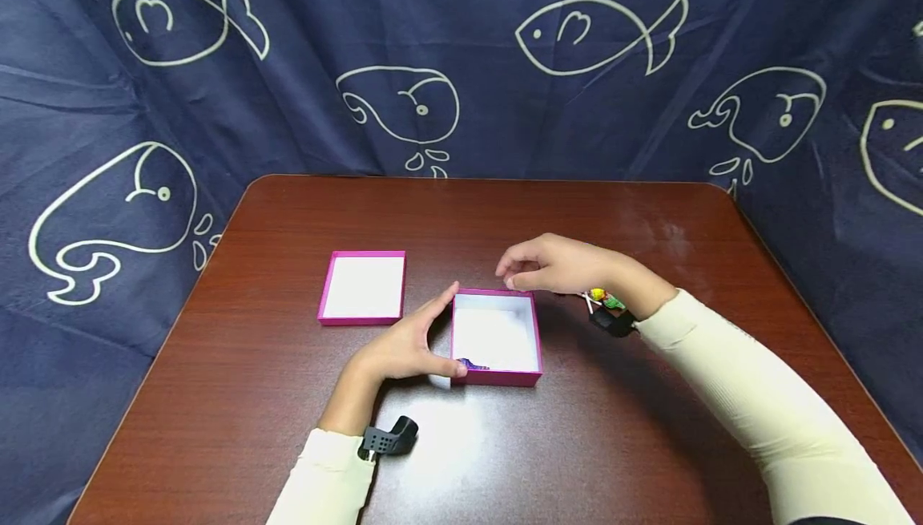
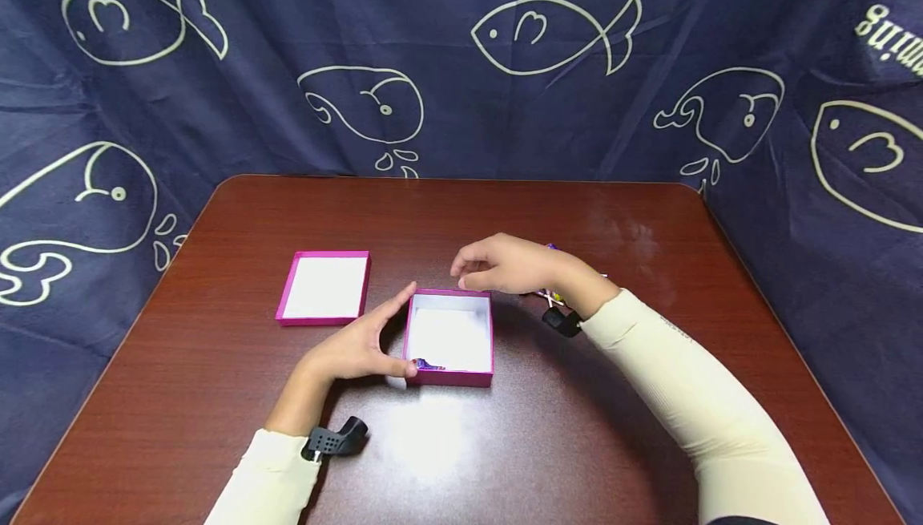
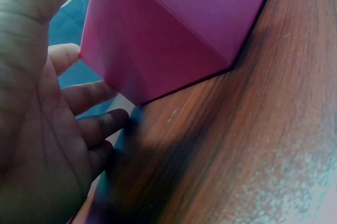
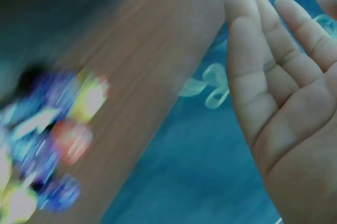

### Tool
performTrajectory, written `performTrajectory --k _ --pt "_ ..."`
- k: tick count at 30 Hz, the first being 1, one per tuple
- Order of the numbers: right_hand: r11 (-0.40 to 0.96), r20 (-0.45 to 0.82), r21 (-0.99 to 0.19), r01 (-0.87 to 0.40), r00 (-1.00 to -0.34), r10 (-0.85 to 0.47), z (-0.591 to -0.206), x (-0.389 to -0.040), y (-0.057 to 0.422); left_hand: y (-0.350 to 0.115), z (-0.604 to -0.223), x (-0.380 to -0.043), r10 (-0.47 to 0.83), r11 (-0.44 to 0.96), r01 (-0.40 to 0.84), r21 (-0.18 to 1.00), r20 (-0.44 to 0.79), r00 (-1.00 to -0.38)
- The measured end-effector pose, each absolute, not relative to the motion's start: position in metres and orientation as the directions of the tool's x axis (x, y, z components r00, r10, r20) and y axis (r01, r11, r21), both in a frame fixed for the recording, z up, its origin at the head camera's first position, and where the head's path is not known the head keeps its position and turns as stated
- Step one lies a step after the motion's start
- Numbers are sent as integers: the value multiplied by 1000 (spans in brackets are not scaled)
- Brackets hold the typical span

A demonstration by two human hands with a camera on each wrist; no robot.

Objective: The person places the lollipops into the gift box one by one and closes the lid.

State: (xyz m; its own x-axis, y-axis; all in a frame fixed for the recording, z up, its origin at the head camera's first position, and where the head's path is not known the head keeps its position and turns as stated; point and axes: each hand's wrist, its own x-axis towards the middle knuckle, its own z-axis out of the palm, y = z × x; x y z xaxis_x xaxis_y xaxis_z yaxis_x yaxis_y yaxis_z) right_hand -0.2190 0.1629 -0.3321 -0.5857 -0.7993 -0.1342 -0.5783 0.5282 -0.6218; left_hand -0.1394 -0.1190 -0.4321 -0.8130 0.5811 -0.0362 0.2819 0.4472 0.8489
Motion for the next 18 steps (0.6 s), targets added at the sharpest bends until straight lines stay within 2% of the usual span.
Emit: performTrajectory --k 6,10,15,18 --pt "641 -164 -572 -512 -694 -701 -349 -246 202 -119 -432 -139 579 460 289 839 -37 -815" --pt "697 -184 -531 -482 -738 -650 -359 -252 219 -119 -433 -138 580 466 289 836 -43 -813" --pt "709 -218 -522 -474 -729 -648 -365 -249 225 -119 -433 -138 579 465 295 835 -34 -815" --pt "707 -221 -484 -516 -709 -669 -368 -246 224 -119 -432 -138 577 463 301 834 -26 -816"
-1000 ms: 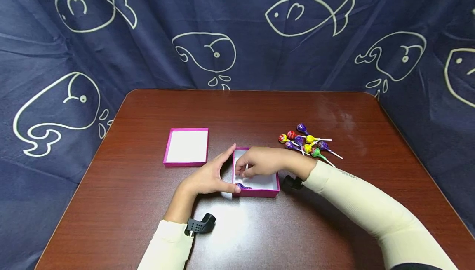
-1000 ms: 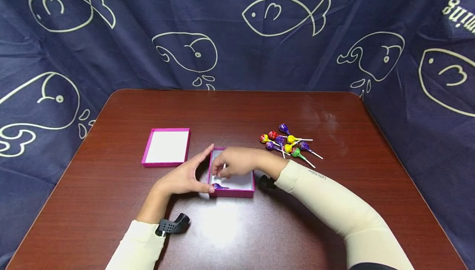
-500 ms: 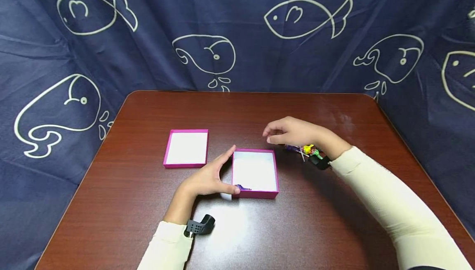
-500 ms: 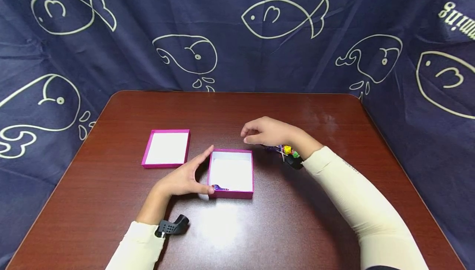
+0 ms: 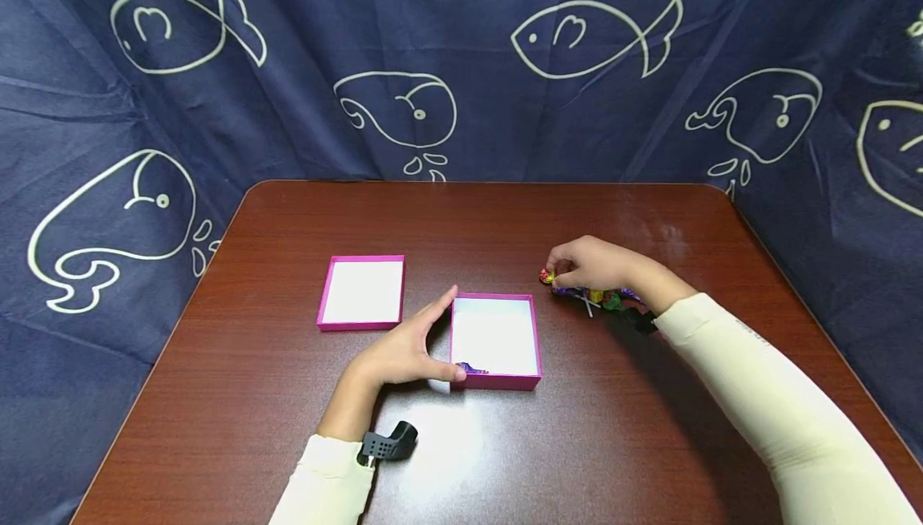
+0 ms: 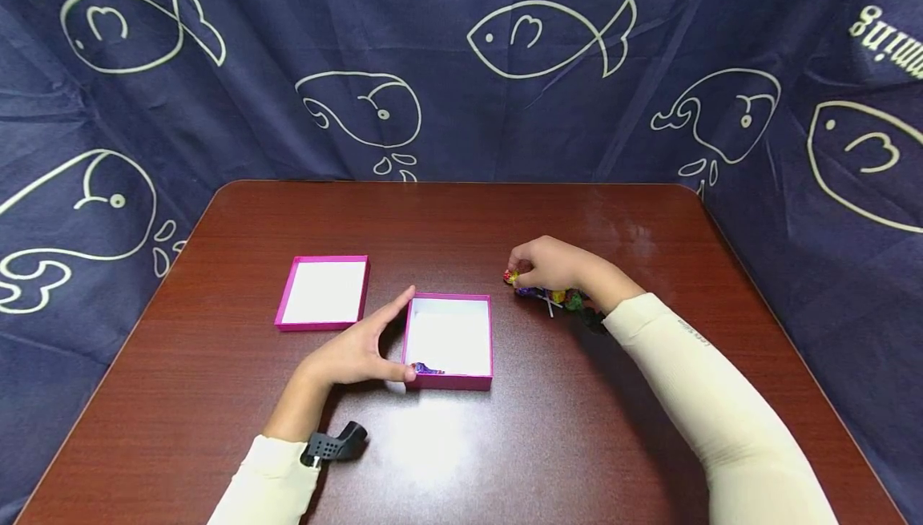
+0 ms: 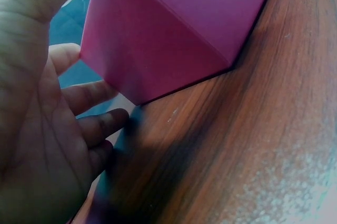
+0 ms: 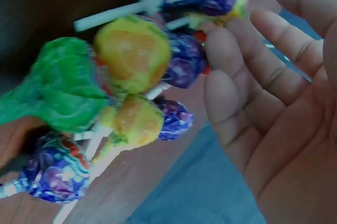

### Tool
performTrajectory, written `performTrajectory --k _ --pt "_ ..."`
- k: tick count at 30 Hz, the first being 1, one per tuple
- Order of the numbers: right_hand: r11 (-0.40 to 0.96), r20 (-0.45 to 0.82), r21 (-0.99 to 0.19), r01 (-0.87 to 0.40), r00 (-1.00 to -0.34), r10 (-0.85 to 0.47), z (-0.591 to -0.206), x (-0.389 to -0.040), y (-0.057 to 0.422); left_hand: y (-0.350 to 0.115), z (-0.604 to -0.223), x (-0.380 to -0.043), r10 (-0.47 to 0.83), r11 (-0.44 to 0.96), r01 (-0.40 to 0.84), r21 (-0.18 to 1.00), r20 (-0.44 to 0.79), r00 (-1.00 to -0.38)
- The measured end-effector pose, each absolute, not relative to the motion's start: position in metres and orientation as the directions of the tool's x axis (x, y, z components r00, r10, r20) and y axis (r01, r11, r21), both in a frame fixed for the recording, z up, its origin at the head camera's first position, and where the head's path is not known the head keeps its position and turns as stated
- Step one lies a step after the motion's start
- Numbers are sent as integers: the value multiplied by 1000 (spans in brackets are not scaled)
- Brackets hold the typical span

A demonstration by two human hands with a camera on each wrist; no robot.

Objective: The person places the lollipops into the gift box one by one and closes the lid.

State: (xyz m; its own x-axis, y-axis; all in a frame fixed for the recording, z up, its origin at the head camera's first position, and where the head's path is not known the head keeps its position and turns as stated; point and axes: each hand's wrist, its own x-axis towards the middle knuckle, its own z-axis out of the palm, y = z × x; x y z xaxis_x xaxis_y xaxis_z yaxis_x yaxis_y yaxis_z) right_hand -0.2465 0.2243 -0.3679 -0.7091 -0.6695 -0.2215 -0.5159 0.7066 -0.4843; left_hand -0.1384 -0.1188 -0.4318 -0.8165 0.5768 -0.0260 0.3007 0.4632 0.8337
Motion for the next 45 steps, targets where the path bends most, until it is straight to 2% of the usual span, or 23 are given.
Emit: performTrajectory --k 9,19,26,35,45 --pt "740 -214 -369 -562 -723 -657 -374 -241 224 -118 -430 -138 576 478 305 824 -32 -816" --pt "717 -158 -282 -638 -706 -690 -385 -237 223 -119 -433 -137 584 457 309 834 -19 -812" --pt "667 -136 -407 -624 -681 -719 -380 -235 221 -119 -433 -138 580 461 314 830 -14 -815" --pt "650 -183 -563 -510 -690 -700 -357 -229 212 -120 -433 -139 581 467 312 827 -21 -814" --pt "553 -102 -626 -550 -645 -758 -323 -213 185 -120 -434 -140 577 463 312 829 -15 -816"
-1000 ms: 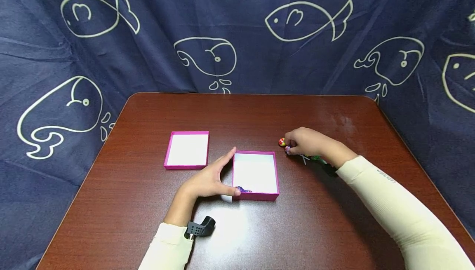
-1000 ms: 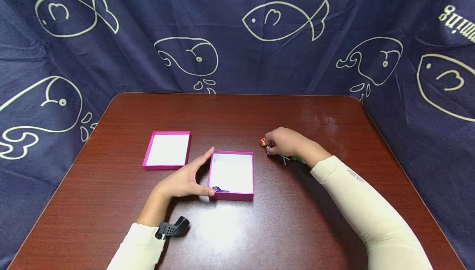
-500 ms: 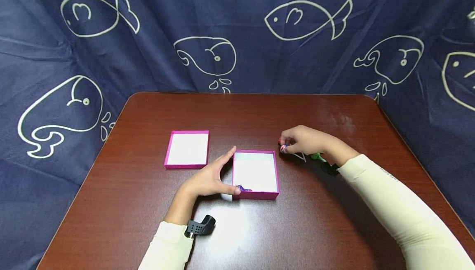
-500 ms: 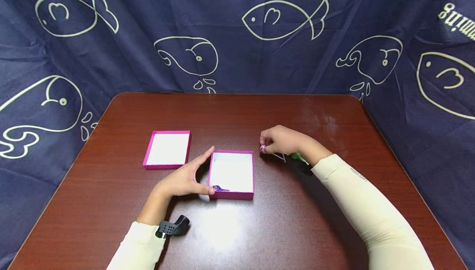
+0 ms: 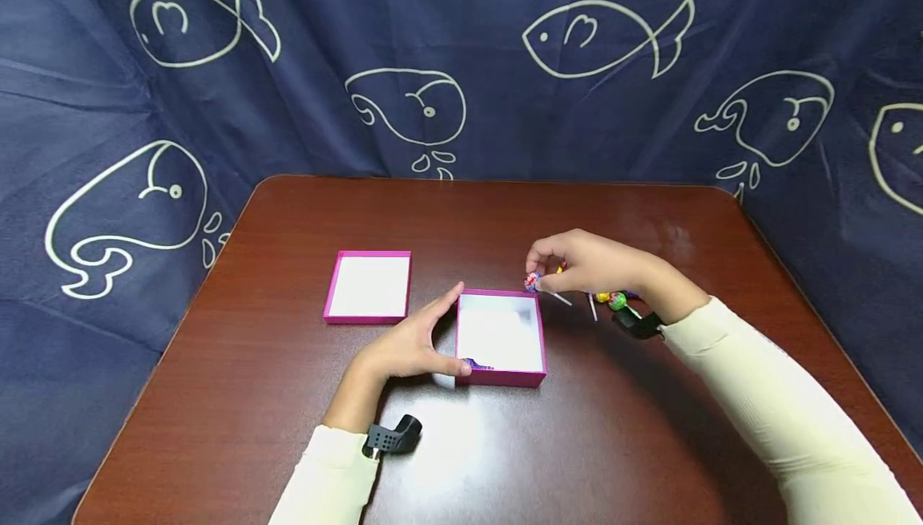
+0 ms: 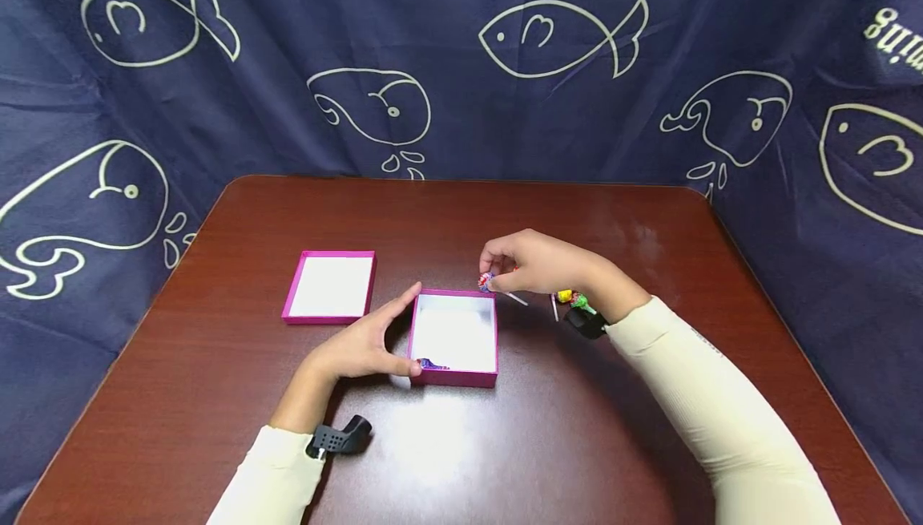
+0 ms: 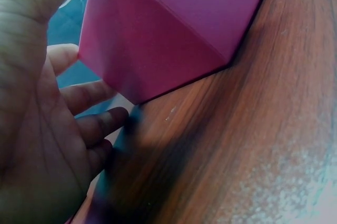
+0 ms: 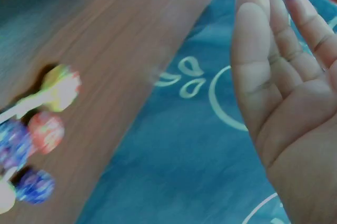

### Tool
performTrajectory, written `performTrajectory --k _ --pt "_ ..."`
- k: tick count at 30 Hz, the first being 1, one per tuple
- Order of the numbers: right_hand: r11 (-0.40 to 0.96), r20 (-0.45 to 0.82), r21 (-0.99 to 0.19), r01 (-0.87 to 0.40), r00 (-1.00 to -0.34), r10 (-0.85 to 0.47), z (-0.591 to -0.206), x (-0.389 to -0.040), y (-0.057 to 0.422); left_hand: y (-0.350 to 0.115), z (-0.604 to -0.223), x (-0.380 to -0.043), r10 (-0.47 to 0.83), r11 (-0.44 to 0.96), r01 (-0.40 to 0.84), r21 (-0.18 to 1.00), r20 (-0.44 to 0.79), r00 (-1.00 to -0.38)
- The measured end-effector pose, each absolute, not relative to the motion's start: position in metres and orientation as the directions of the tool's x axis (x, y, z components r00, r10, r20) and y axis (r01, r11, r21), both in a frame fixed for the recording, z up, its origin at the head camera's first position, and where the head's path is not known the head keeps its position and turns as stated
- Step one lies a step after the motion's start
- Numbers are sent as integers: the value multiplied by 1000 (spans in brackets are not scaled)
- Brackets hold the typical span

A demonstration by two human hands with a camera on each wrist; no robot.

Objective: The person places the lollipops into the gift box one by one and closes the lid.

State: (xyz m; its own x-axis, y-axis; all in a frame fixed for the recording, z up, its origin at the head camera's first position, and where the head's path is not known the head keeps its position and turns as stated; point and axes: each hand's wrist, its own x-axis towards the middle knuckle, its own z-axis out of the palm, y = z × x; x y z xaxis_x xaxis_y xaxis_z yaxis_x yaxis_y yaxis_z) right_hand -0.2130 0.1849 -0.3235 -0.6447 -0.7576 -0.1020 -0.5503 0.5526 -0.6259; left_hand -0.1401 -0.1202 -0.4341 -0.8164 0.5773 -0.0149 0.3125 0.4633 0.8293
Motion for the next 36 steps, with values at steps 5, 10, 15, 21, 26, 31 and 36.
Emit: performTrajectory --k 5,10,15,21,26,31,36 --pt "457 11 -619 -639 -589 -808 -315 -200 166 -118 -434 -140 578 461 303 834 -24 -815" --pt "352 79 -576 -738 -478 -875 -323 -192 141 -119 -434 -140 587 458 315 832 -17 -809" --pt "319 55 -513 -797 -402 -914 -347 -184 120 -119 -434 -138 590 452 313 836 -16 -808" --pt "360 -38 -417 -835 -380 -924 -366 -181 109 -119 -432 -138 583 449 315 836 -8 -812" --pt "386 -84 -417 -823 -388 -918 -370 -181 107 -120 -433 -139 577 449 320 834 3 -817" --pt "410 -146 -440 -799 -387 -910 -373 -182 107 -120 -433 -139 576 451 313 836 -5 -817" --pt "415 -177 -459 -786 -376 -909 -379 -183 105 -120 -433 -139 578 458 311 833 -13 -816"
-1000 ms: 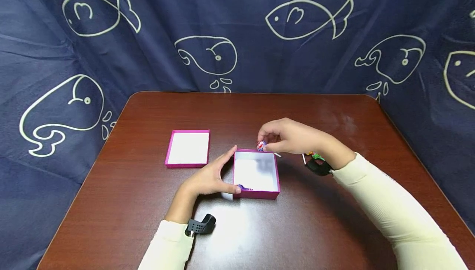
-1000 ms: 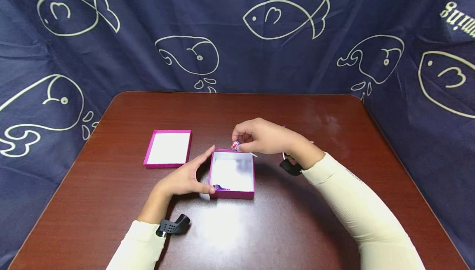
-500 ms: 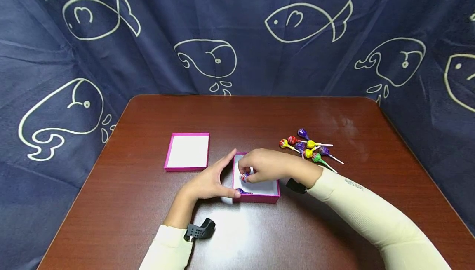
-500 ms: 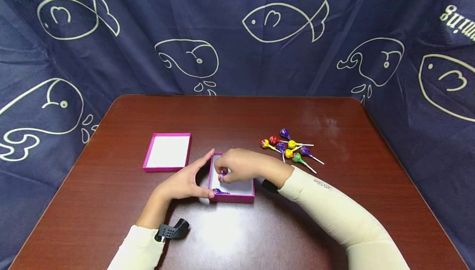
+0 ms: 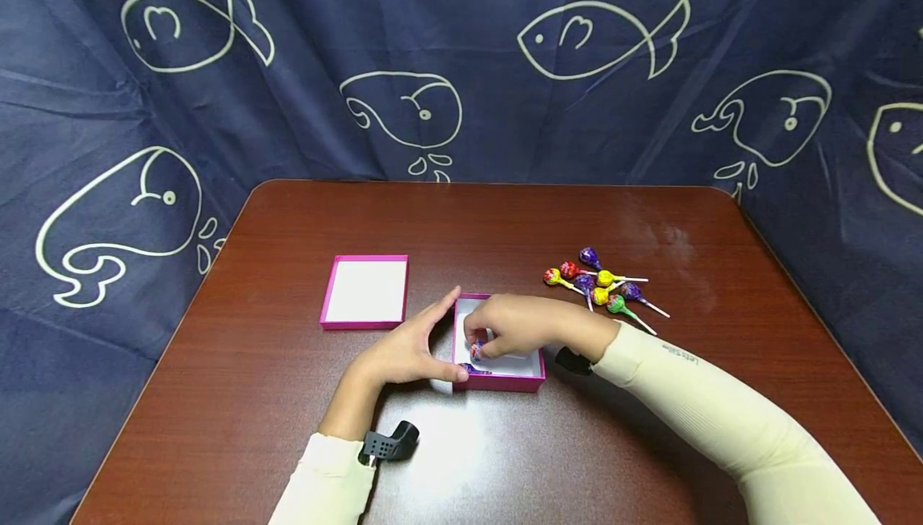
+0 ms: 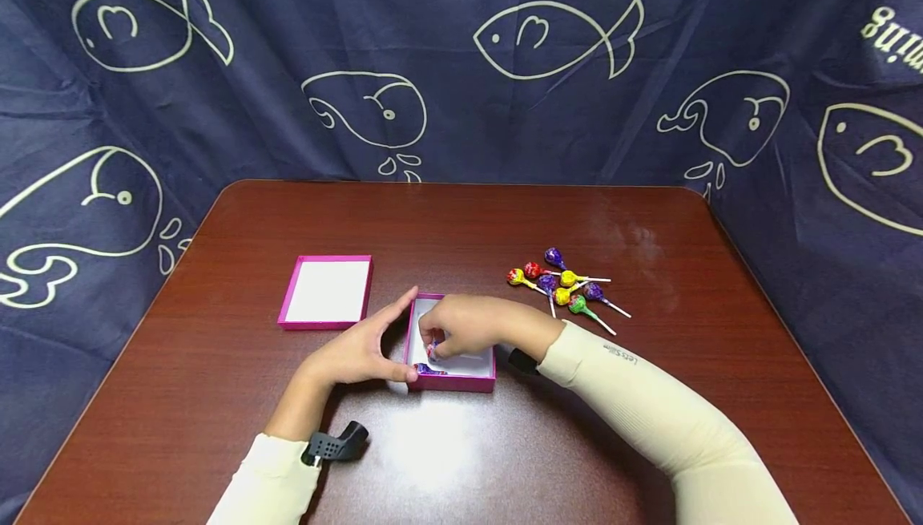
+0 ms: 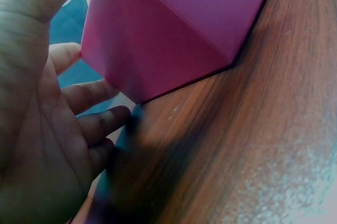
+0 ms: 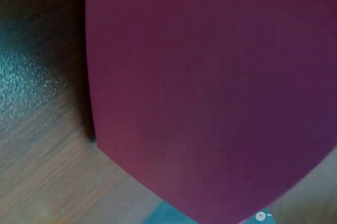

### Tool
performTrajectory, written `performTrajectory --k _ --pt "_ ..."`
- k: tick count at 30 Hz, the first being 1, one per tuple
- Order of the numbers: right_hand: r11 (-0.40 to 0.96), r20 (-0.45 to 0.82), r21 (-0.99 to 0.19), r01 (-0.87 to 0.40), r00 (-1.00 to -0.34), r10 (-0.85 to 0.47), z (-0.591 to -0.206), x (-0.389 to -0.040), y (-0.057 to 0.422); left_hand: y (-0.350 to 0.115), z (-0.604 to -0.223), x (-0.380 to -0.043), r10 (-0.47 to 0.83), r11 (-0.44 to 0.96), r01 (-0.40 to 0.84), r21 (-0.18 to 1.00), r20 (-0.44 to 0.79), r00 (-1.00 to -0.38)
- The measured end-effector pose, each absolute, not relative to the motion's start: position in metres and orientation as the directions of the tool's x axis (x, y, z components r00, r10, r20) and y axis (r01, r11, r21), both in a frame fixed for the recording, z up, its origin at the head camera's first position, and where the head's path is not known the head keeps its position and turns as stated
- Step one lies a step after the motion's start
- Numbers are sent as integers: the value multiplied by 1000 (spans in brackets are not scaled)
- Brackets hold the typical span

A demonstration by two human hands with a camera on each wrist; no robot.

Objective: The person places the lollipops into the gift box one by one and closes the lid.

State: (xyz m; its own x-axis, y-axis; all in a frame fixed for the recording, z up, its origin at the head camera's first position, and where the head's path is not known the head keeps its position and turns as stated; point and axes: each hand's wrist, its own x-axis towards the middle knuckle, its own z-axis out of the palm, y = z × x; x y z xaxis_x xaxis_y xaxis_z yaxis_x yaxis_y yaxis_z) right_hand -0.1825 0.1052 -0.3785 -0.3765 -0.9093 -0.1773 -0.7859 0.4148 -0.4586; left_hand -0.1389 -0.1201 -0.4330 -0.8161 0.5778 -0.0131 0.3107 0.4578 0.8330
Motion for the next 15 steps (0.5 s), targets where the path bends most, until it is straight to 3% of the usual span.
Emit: performTrajectory --k 15 --pt "442 -309 -528 -725 -321 -895 -381 -182 105 -119 -433 -140 587 447 319 836 -5 -809"
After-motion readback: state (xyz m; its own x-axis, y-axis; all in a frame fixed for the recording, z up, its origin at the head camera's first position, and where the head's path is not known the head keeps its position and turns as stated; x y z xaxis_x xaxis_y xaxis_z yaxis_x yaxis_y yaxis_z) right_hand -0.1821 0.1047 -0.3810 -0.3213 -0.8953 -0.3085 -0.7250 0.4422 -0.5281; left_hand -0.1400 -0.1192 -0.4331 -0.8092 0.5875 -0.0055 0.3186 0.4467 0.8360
